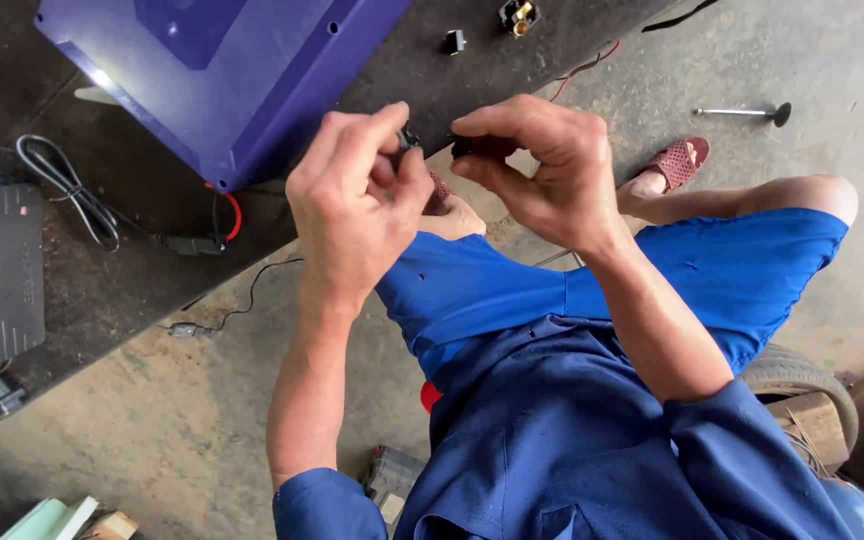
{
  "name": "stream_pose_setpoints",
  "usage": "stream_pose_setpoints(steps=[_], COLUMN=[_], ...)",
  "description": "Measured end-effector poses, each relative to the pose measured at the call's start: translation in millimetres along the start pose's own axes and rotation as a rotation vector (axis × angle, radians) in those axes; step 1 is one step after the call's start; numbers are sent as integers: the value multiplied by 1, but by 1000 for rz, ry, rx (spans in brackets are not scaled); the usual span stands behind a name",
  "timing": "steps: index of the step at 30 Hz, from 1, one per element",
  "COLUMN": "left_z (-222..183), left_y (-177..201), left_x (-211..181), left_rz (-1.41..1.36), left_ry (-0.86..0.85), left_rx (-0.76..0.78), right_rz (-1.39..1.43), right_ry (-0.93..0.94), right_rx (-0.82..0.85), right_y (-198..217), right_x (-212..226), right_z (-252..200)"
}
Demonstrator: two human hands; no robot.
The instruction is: Applying liquid to a small electronic component and installing it into an electronic device at a workbench.
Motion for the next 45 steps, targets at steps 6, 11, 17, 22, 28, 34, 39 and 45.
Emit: stream_pose_setpoints(steps=[6, 11, 17, 22, 28, 34, 39, 45], left_z=[8, 8, 5, -2, 3, 6, 3, -12], left_y=[-3, -2, 5, 10, 5, 4, 1, -5], left_x=[4, 9, 9, 9, 12, 11, 4, -31], left_rz=[133, 42, -50, -36, 47, 37, 132, 85], left_ry=[-43, 10, 94, 114, 53, 49, -58, -36], left_rx=[95, 113, 132, 90, 112, 128, 60, 26], right_rz=[-505, -632, -368, -293, -398, -527, -454, -173], right_ry=[277, 217, 83, 43, 77, 141, 233, 173], right_rx=[-36, 50, 234, 181, 123, 90, 115, 82], right_y=[2, 2, 17, 24, 17, 8, 10, 6], right_x=[22, 20, 21, 20, 15, 12, 20, 20], right_z=[15, 35, 37, 30, 31, 34, 26, -20])
Point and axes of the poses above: each hand's wrist, its own z-axis towards the middle knuckle, its own y-axis out of the back of the hand, x = y × z, the point moved 5 cm from there along z, towards the middle knuckle, and after that the axes turned 11 degrees about -y, right-handed, at the moved point
